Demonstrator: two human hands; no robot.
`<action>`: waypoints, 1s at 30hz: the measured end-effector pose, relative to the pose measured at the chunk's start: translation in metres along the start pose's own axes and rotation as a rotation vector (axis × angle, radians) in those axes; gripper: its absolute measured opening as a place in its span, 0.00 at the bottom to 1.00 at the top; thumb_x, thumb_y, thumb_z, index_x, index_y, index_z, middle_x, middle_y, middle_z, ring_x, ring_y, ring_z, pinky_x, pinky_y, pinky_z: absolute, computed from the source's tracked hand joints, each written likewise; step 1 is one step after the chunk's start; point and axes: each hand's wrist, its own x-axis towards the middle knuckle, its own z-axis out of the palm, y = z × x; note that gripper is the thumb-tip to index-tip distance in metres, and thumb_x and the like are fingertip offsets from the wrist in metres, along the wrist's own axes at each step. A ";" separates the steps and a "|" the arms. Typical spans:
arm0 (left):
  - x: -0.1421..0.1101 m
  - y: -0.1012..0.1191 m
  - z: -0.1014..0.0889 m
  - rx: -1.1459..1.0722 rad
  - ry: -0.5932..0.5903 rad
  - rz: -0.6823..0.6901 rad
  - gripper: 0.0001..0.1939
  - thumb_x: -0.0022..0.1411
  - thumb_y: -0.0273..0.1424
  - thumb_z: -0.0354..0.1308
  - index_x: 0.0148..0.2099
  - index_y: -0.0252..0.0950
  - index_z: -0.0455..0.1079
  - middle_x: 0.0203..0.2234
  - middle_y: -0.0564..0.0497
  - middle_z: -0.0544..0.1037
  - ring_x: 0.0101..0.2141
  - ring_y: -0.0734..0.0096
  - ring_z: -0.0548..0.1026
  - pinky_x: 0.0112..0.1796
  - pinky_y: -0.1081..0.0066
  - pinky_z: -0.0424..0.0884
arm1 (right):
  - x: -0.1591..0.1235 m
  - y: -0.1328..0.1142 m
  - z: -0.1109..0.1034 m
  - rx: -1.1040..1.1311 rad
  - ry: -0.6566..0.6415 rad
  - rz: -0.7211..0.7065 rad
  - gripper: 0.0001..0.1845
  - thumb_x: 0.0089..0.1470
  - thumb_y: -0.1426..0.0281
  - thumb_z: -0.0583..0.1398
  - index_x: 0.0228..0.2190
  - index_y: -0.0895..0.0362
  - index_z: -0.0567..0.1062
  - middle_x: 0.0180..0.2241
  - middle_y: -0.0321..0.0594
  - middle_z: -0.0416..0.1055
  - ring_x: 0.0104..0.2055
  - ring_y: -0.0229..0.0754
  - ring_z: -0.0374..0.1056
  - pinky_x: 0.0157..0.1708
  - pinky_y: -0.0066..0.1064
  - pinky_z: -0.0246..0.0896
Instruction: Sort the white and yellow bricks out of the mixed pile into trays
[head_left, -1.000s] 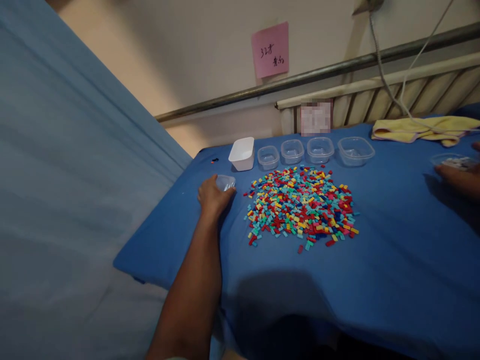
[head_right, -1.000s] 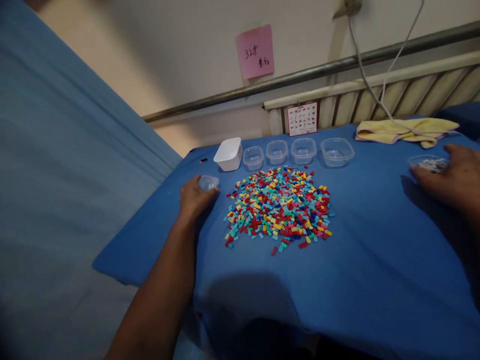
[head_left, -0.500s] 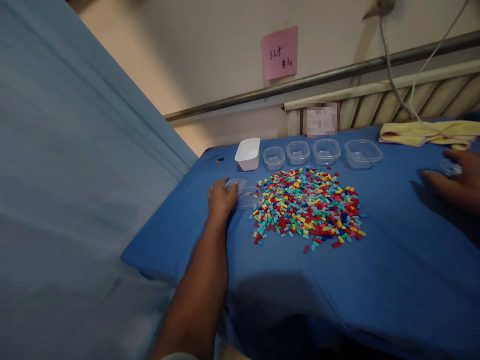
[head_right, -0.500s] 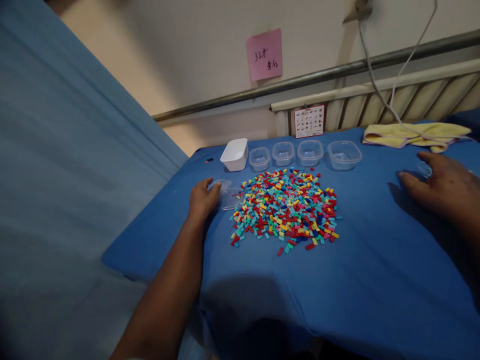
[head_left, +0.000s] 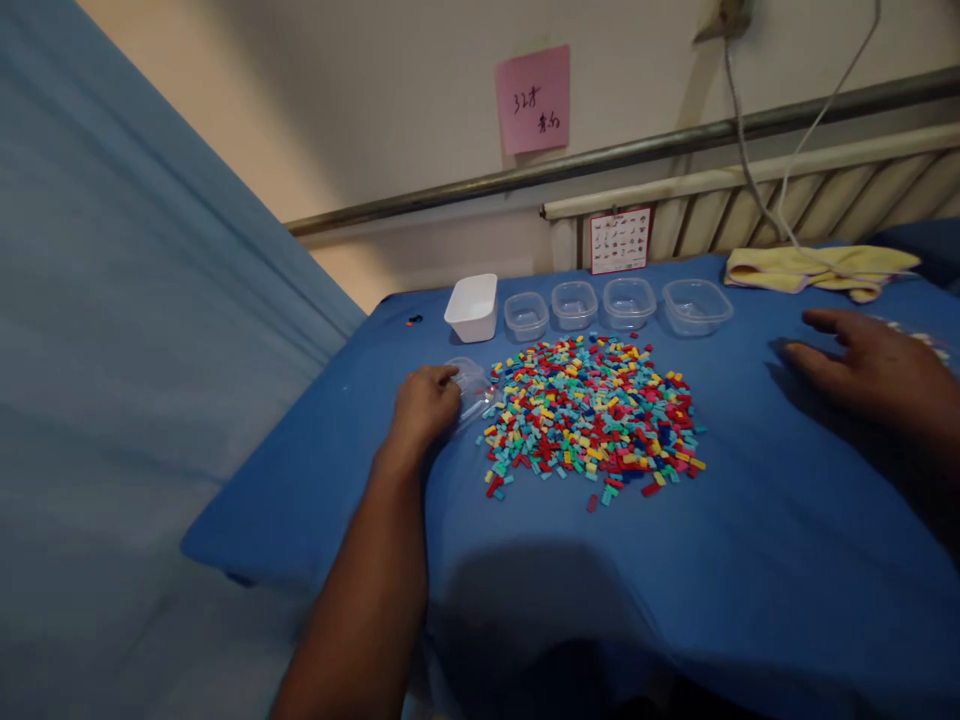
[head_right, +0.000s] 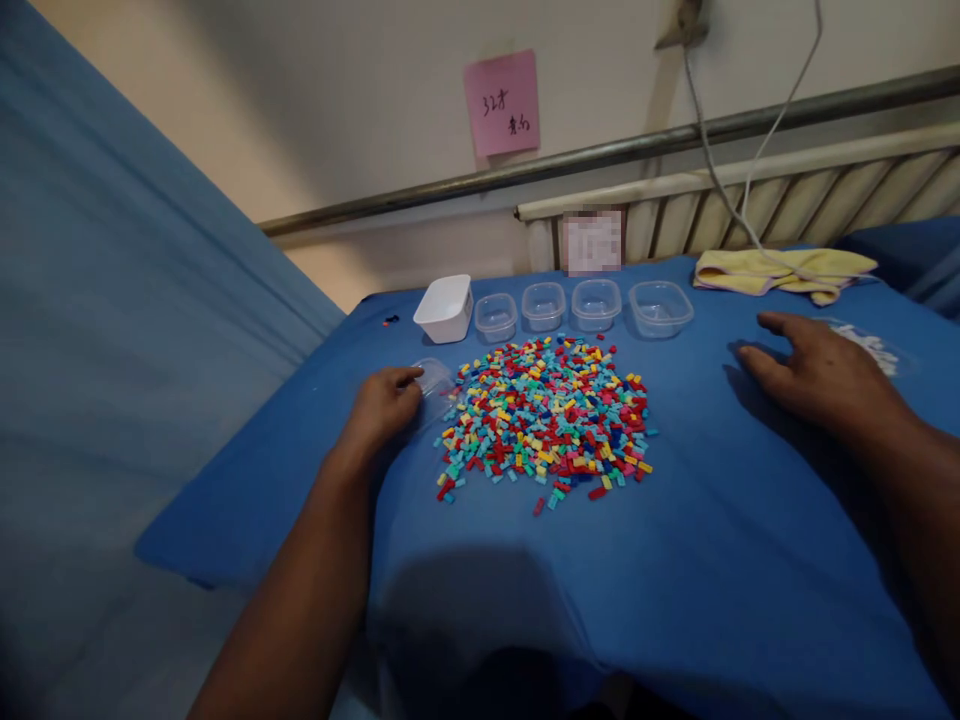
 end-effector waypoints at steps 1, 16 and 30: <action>0.002 -0.003 -0.001 -0.068 0.063 -0.041 0.24 0.69 0.26 0.54 0.62 0.31 0.81 0.56 0.38 0.82 0.55 0.51 0.80 0.57 0.58 0.74 | -0.002 -0.005 -0.004 0.052 -0.040 0.030 0.39 0.67 0.46 0.57 0.67 0.58 0.75 0.63 0.59 0.78 0.54 0.62 0.78 0.51 0.48 0.71; -0.039 0.129 0.019 -1.262 -0.006 0.061 0.45 0.63 0.35 0.72 0.76 0.40 0.58 0.36 0.54 0.73 0.27 0.74 0.72 0.27 0.72 0.73 | -0.087 -0.156 -0.045 1.037 -0.342 -0.433 0.25 0.67 0.55 0.65 0.61 0.46 0.77 0.50 0.43 0.86 0.48 0.53 0.83 0.48 0.49 0.81; -0.048 0.112 0.009 -0.640 0.099 0.584 0.17 0.82 0.38 0.56 0.65 0.39 0.76 0.53 0.45 0.82 0.54 0.60 0.79 0.58 0.59 0.73 | -0.020 -0.057 -0.042 0.426 -0.047 -0.023 0.33 0.65 0.51 0.62 0.66 0.50 0.74 0.40 0.47 0.84 0.42 0.61 0.80 0.45 0.54 0.76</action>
